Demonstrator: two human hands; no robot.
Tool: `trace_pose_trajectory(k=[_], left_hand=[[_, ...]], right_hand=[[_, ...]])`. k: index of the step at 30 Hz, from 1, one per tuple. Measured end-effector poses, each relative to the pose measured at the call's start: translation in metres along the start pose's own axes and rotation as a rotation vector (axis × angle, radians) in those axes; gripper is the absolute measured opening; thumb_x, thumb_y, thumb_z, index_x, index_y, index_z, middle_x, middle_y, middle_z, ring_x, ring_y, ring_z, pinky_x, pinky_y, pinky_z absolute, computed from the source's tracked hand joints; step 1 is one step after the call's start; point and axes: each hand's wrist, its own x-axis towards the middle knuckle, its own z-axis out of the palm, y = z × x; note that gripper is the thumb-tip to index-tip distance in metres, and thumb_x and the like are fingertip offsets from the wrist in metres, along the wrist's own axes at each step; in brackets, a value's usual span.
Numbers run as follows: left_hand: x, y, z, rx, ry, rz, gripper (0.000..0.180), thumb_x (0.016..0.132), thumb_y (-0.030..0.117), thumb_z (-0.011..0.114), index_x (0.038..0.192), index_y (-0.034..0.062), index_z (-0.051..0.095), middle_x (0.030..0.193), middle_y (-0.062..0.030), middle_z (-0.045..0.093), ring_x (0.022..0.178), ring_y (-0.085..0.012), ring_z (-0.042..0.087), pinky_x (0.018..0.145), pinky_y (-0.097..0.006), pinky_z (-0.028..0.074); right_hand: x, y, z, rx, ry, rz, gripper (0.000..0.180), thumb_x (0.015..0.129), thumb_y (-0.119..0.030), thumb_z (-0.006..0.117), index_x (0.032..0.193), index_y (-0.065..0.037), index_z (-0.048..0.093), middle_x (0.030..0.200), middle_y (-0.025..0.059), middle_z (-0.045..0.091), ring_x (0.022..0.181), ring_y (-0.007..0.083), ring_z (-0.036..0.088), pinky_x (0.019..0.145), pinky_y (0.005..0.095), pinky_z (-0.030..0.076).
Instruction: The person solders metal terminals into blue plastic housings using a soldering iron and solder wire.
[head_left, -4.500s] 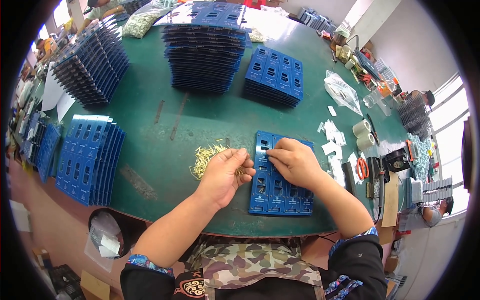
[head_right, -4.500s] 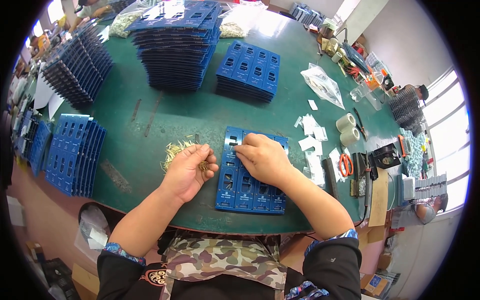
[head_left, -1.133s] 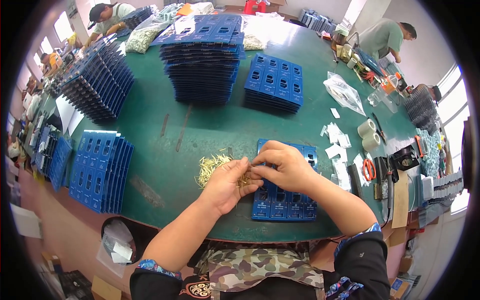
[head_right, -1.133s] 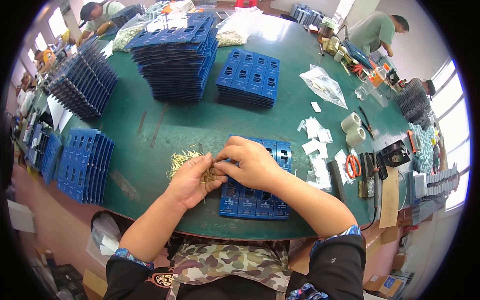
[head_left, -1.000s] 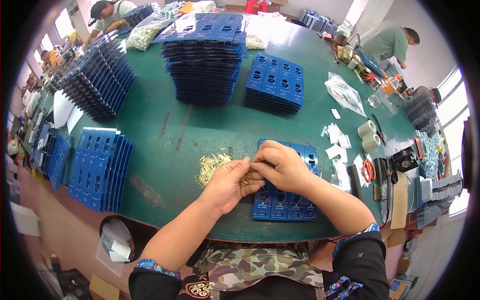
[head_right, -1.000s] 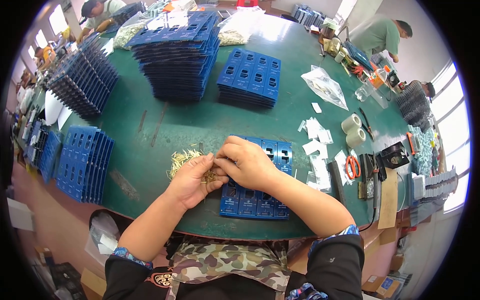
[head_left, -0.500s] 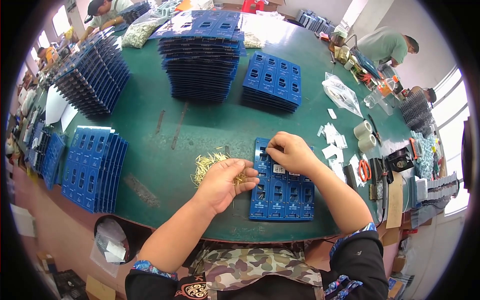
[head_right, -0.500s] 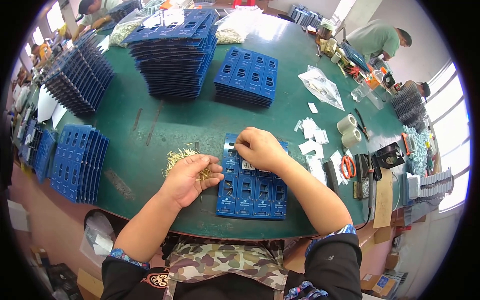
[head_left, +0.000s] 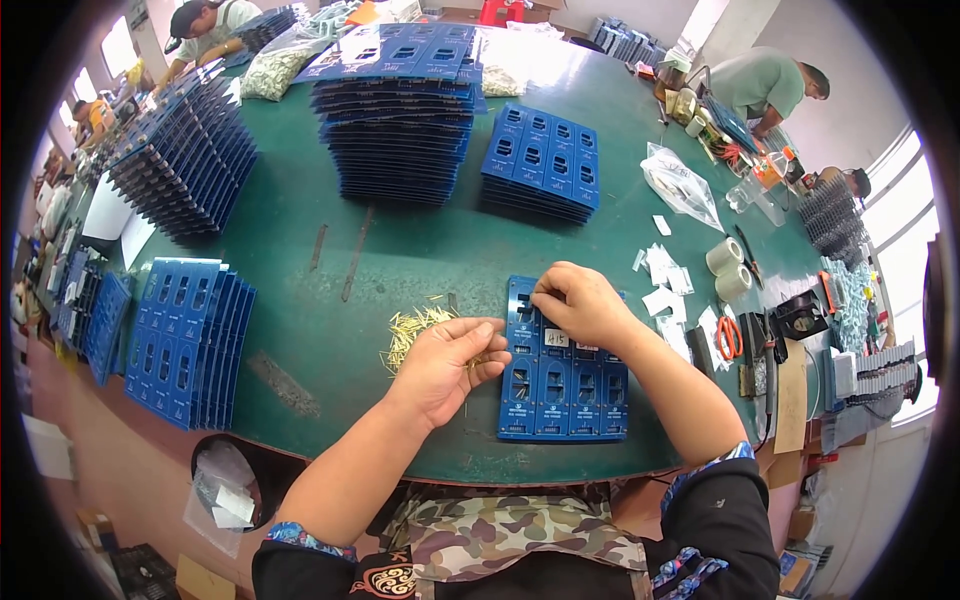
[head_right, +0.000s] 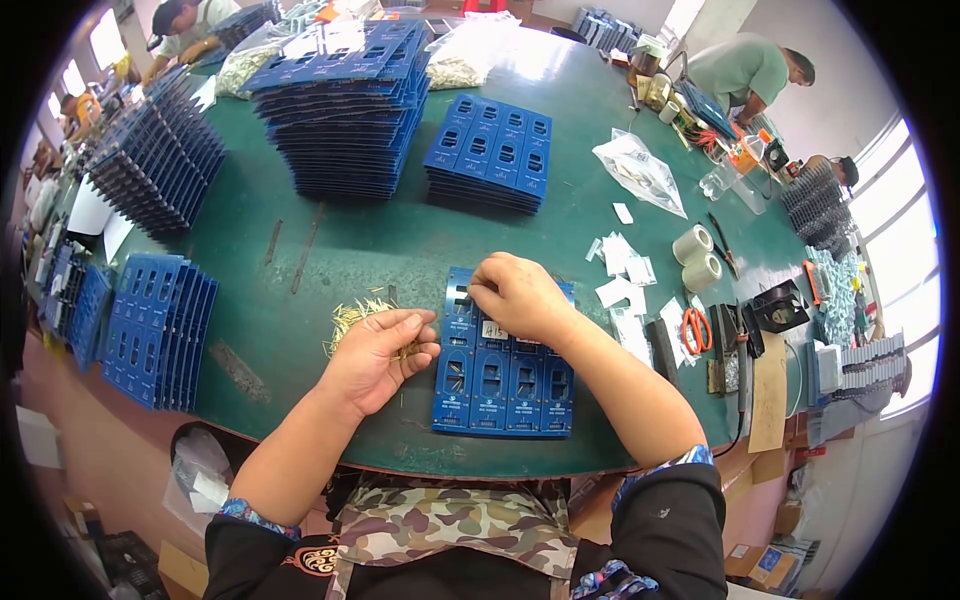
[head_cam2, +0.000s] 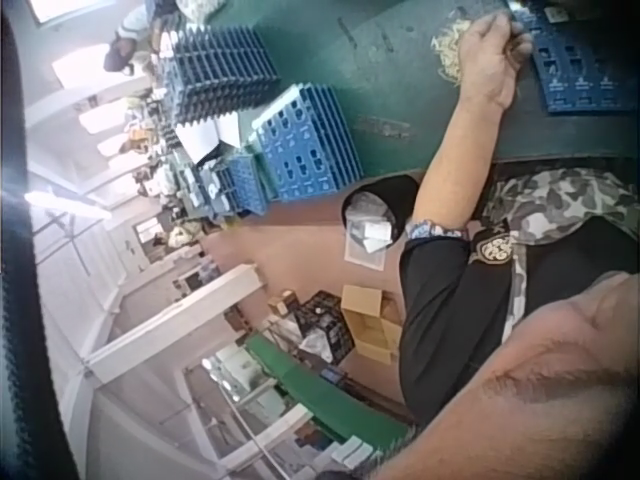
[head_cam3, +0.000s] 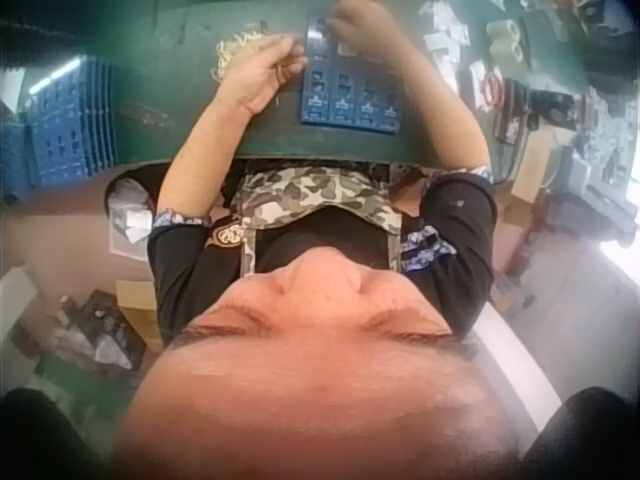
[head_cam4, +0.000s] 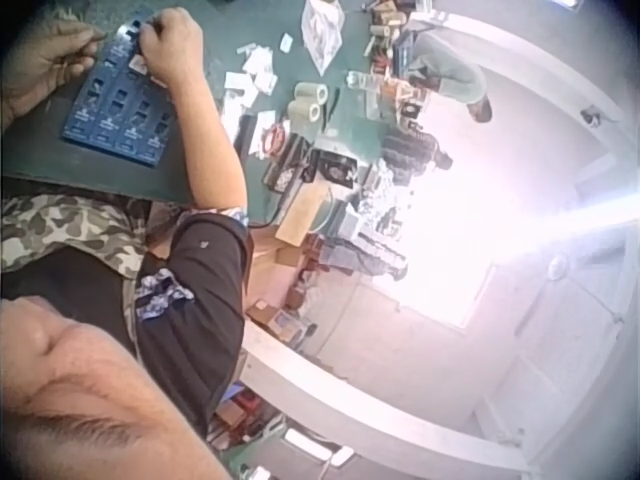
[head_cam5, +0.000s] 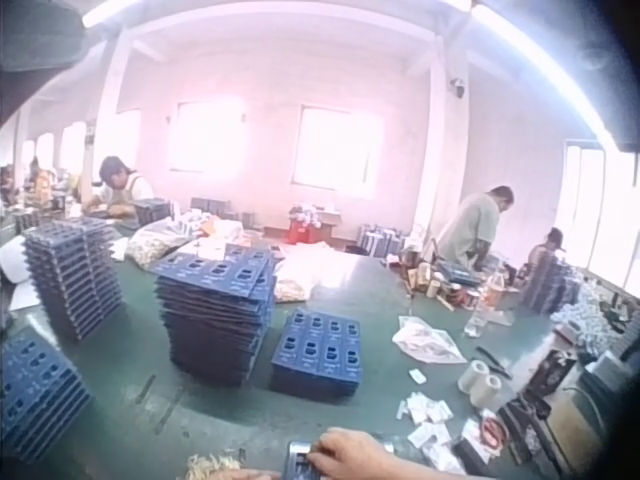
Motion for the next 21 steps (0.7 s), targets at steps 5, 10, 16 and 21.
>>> trace_pose_trajectory(k=[5,10,16,21], left_hand=[[-0.0001,-0.0004,0.0003,0.002,-0.003,-0.003,0.026,0.097,0.011,0.06,0.117,-0.0055,0.059,0.095,-0.0102,0.067,0.085,-0.019,0.068,0.075,-0.027,0.06],[-0.0004,-0.001,0.0006,0.005,0.001,0.011,0.022,0.097,0.011,0.06,0.114,-0.0036,0.059,0.096,-0.0109,0.067,0.086,-0.0197,0.069,0.075,-0.028,0.06],[0.0013,-0.0018,0.0003,0.004,-0.015,0.002,0.017,0.098,0.012,0.059,0.109,-0.0008,0.059,0.097,-0.0113,0.068,0.086,-0.0204,0.069,0.074,-0.028,0.06],[0.0008,-0.0018,0.0008,-0.015,-0.012,-0.002,0.017,0.099,0.014,0.058,0.108,-0.0004,0.06,0.096,-0.0108,0.068,0.085,-0.0202,0.069,0.074,-0.028,0.06]], right_hand=[[0.0004,-0.0003,-0.0006,-0.003,-0.009,0.015,0.016,0.084,-0.016,0.067,0.085,0.0,0.066,0.087,0.0148,0.065,0.082,0.0318,0.064,0.074,0.0392,0.051],[-0.0007,-0.0044,0.0001,0.012,-0.007,-0.013,0.016,0.084,-0.017,0.063,0.084,-0.001,0.066,0.088,0.0159,0.064,0.085,0.0353,0.064,0.077,0.0425,0.051],[-0.005,-0.0044,0.0022,-0.059,0.065,-0.074,0.014,0.082,-0.015,0.062,0.083,-0.002,0.066,0.087,0.0147,0.063,0.084,0.035,0.063,0.076,0.0429,0.051],[-0.003,-0.0001,0.0042,-0.017,0.08,-0.073,0.011,0.083,-0.013,0.066,0.083,-0.001,0.065,0.083,0.013,0.062,0.079,0.0337,0.063,0.071,0.0404,0.051]])
